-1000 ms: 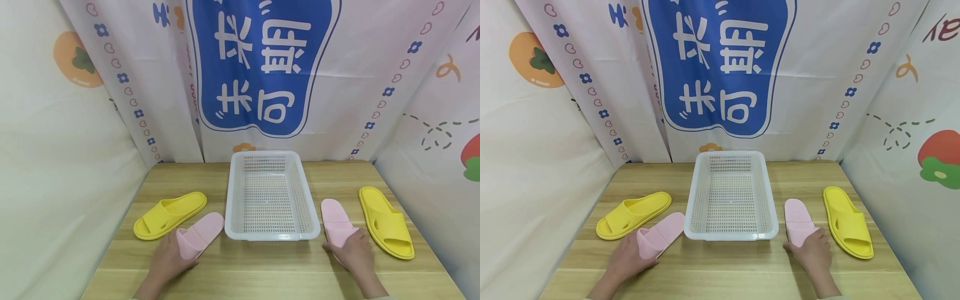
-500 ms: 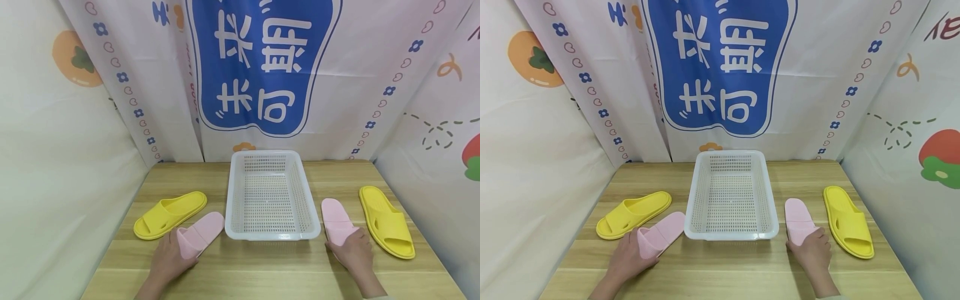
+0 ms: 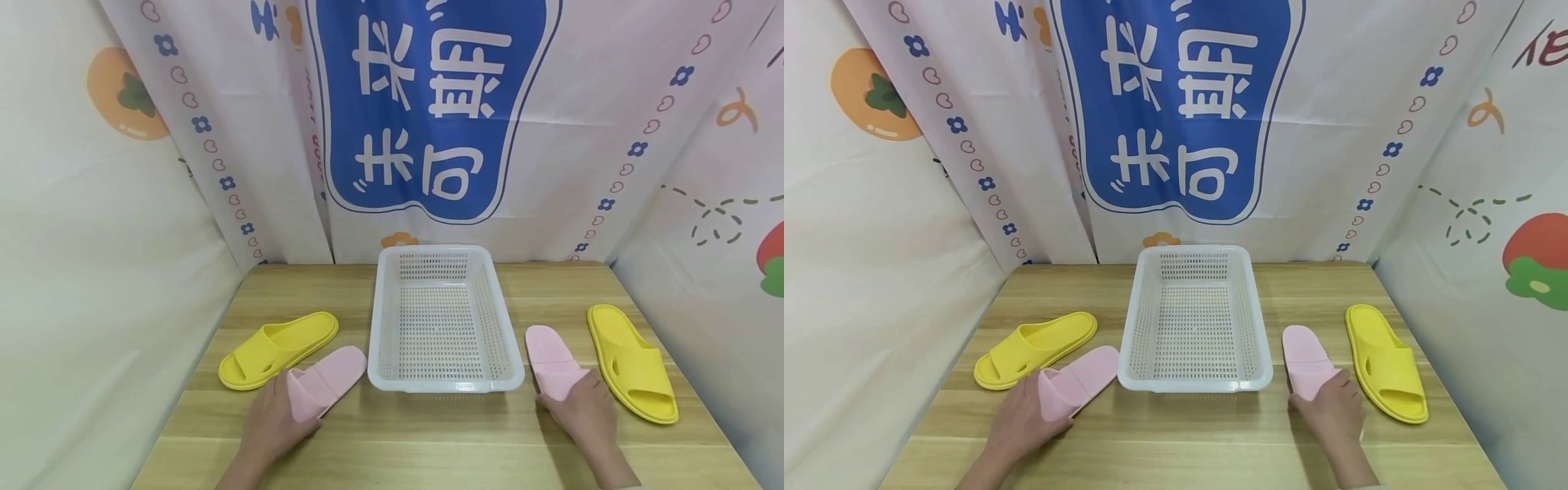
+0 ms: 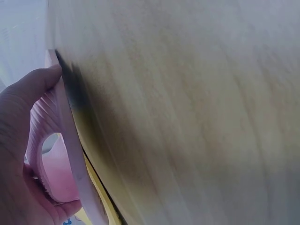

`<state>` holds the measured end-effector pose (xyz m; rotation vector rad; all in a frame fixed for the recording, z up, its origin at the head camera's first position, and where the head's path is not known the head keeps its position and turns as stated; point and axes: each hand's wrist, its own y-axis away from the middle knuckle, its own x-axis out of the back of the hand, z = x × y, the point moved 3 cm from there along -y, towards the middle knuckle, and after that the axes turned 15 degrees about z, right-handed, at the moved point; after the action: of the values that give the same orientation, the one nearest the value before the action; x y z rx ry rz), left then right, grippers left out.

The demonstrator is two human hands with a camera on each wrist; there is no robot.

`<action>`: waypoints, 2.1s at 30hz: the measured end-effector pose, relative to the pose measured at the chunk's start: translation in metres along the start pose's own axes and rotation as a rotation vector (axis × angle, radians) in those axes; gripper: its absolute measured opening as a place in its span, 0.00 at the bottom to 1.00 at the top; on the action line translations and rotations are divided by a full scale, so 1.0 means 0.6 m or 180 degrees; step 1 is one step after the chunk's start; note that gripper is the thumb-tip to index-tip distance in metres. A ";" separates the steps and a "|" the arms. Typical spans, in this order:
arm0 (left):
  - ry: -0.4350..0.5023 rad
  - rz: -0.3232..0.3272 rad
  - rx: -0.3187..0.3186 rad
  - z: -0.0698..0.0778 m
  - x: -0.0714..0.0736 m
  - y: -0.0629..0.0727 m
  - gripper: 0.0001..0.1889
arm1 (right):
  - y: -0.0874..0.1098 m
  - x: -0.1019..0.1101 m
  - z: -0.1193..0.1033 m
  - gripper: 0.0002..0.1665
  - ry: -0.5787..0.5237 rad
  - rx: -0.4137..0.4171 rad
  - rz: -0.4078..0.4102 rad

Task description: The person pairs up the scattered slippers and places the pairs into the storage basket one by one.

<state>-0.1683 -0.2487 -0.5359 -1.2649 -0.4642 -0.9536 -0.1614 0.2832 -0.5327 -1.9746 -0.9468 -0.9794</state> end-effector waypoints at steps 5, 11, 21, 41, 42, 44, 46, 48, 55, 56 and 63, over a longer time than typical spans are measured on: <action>0.0053 -0.0020 -0.0003 -0.001 0.007 -0.004 0.56 | -0.005 0.003 0.001 0.63 -0.0040 0.0103 0.0106; 0.0051 0.0116 -0.0071 -0.006 0.017 -0.012 0.55 | -0.013 0.011 0.003 0.62 -0.0093 0.0269 0.0302; 0.0012 0.0469 -0.0354 -0.017 0.030 -0.023 0.60 | -0.033 0.037 0.004 0.57 -0.0310 0.0847 0.1020; 0.0124 0.1063 -0.0930 -0.006 0.067 -0.094 0.55 | -0.078 0.094 -0.013 0.59 -0.0397 0.1446 0.1264; 0.0140 0.1073 -0.0942 -0.005 0.067 -0.097 0.54 | -0.080 0.097 -0.014 0.58 -0.0404 0.1508 0.1316; 0.0175 0.1055 -0.0956 -0.003 0.068 -0.104 0.54 | -0.082 0.103 -0.016 0.58 -0.0419 0.1636 0.1429; 0.0185 0.1041 -0.0968 -0.001 0.069 -0.110 0.54 | -0.085 0.107 -0.018 0.58 -0.0423 0.1744 0.1515; 0.0191 0.1019 -0.0991 0.002 0.070 -0.115 0.55 | -0.088 0.110 -0.020 0.58 -0.0428 0.1835 0.1582; 0.0208 0.1025 -0.1100 0.019 0.076 -0.139 0.53 | -0.094 0.127 -0.030 0.58 -0.0358 0.2138 0.1710; 0.0214 0.1039 -0.1116 0.023 0.077 -0.143 0.53 | -0.094 0.130 -0.032 0.58 -0.0343 0.2174 0.1708; 0.0186 0.0990 -0.1259 0.048 0.082 -0.171 0.50 | -0.104 0.146 -0.048 0.53 -0.0336 0.2411 0.1755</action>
<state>-0.2184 -0.2390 -0.4301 -1.6048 -0.0246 -0.8360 -0.1846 0.3132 -0.4280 -1.4964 -0.6299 -0.1553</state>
